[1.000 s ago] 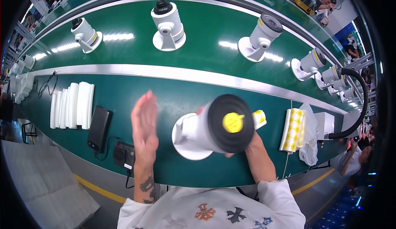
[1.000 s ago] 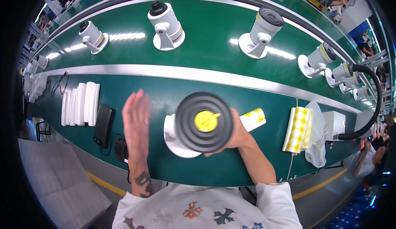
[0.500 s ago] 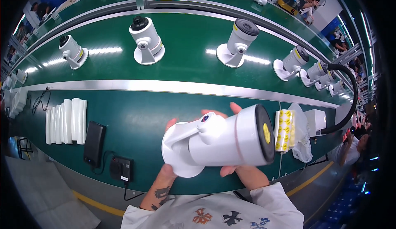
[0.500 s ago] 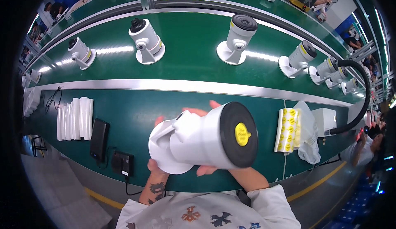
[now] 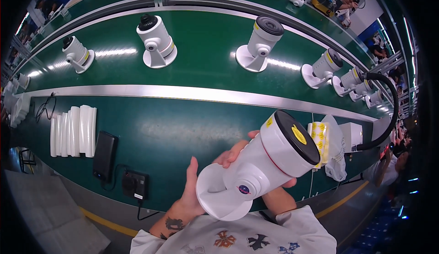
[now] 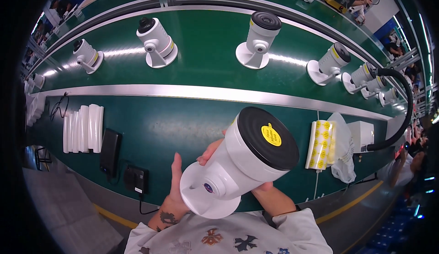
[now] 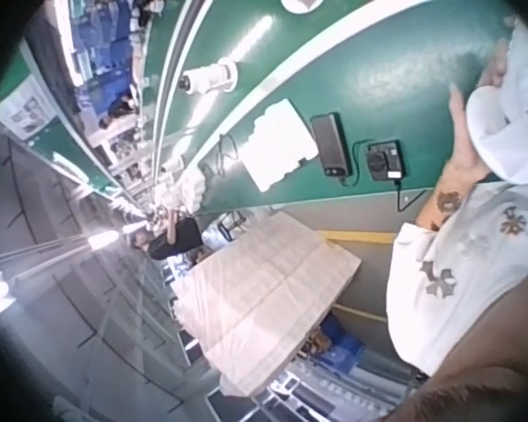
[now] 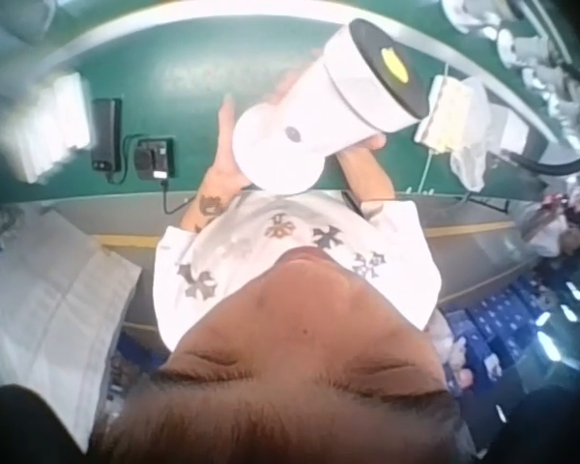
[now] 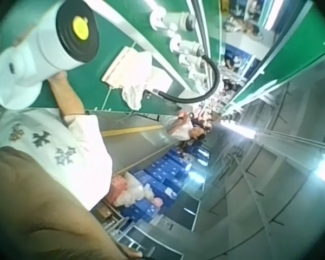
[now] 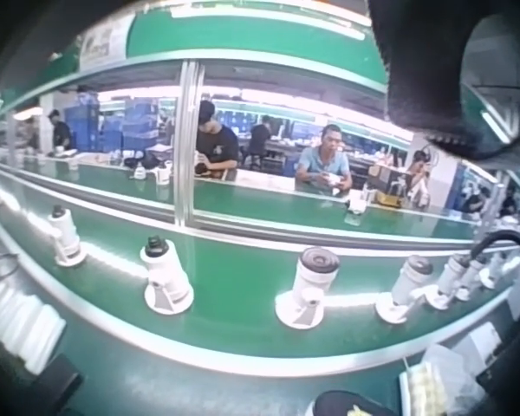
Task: Applying yellow identification or quality control stickers to the front of security cameras on an assembly line.
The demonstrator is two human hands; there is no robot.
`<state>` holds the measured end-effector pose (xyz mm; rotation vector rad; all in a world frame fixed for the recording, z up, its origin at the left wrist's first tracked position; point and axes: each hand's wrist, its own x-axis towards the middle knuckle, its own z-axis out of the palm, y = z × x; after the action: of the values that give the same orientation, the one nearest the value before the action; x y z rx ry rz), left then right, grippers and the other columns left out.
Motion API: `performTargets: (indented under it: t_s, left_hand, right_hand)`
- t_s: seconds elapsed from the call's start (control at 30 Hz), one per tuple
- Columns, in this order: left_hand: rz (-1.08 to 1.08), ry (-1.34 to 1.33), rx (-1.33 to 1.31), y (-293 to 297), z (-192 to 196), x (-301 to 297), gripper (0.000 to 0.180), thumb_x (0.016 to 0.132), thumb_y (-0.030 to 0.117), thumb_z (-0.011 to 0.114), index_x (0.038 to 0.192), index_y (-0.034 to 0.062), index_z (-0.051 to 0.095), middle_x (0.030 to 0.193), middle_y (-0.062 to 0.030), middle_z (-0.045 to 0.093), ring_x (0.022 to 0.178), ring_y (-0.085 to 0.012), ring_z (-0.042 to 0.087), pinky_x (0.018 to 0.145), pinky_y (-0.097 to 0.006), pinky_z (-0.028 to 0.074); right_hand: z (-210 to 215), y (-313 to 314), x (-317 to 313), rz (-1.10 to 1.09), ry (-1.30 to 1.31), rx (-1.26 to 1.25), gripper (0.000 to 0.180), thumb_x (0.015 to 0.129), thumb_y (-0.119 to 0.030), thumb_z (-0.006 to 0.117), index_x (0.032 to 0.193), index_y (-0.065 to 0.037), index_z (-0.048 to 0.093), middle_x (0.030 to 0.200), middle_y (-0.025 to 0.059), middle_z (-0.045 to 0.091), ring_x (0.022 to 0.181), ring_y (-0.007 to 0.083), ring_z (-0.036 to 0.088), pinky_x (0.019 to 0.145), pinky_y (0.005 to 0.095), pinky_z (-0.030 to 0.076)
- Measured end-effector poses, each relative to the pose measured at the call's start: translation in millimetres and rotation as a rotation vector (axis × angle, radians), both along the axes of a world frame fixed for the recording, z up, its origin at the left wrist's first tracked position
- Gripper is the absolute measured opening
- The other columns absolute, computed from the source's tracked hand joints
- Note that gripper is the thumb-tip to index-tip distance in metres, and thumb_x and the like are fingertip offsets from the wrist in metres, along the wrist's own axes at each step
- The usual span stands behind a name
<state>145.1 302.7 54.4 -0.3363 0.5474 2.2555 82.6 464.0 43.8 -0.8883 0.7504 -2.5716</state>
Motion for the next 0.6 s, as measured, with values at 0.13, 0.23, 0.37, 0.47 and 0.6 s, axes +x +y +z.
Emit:
performTargets:
  t_s: [0.13,0.23,0.37,0.47,0.6]
  left_hand:
    - [-0.02,-0.152,0.271,7.6,-6.9,15.0,0.102,0.076,0.087,0.031,0.148,0.0154,0.025,0.148,-0.011,0.033,0.134,-0.032,0.036,0.109,-0.05,0.032]
    - [-0.003,-0.125,0.094,14.1,2.5,12.2,0.101,0.076,0.087,0.03,0.147,0.0165,0.027,0.148,-0.0103,0.033,0.134,-0.032,0.037,0.108,-0.052,0.031]
    - [0.081,-0.138,0.046,28.2,9.2,14.2,0.091,0.081,0.078,0.036,0.148,0.0167,0.028,0.146,-0.0096,0.035,0.131,-0.0315,0.039,0.107,-0.052,0.032]
    - [0.133,-0.073,0.179,30.2,7.2,-0.7,0.087,0.082,0.069,0.039,0.149,0.0159,0.026,0.143,-0.0114,0.039,0.129,-0.0303,0.042,0.106,-0.048,0.034]
    - [0.172,0.065,0.089,18.7,-11.9,-9.7,0.087,0.082,0.067,0.042,0.149,0.015,0.026,0.135,-0.0146,0.046,0.12,-0.0311,0.049,0.101,-0.045,0.041]
  right_hand:
    - [48.0,10.5,27.2,-0.085,-0.244,0.16,0.1,0.069,-0.065,0.072,0.142,-0.011,0.032,0.113,0.0296,0.053,0.107,0.0422,0.056,0.094,0.053,0.044]
    - [60.4,22.9,12.4,-0.093,0.175,0.479,0.062,0.089,-0.051,0.054,0.137,-0.014,0.04,0.102,0.0329,0.056,0.101,0.0438,0.058,0.09,0.0548,0.046]
    - [80.6,27.0,26.9,-0.108,-0.239,0.566,0.052,0.096,-0.048,0.04,0.135,-0.013,0.042,0.096,0.0316,0.058,0.095,0.0423,0.06,0.09,0.055,0.046]
    - [80.6,28.7,26.9,-0.144,-0.306,0.522,0.051,0.095,-0.049,0.04,0.126,-0.009,0.049,0.093,0.0315,0.06,0.092,0.0423,0.061,0.09,0.0535,0.046]
    - [66.5,38.0,26.2,-0.11,-0.347,0.531,0.053,0.093,-0.048,0.043,0.122,-0.005,0.053,0.097,0.0289,0.06,0.093,0.0394,0.06,0.091,0.0496,0.045]
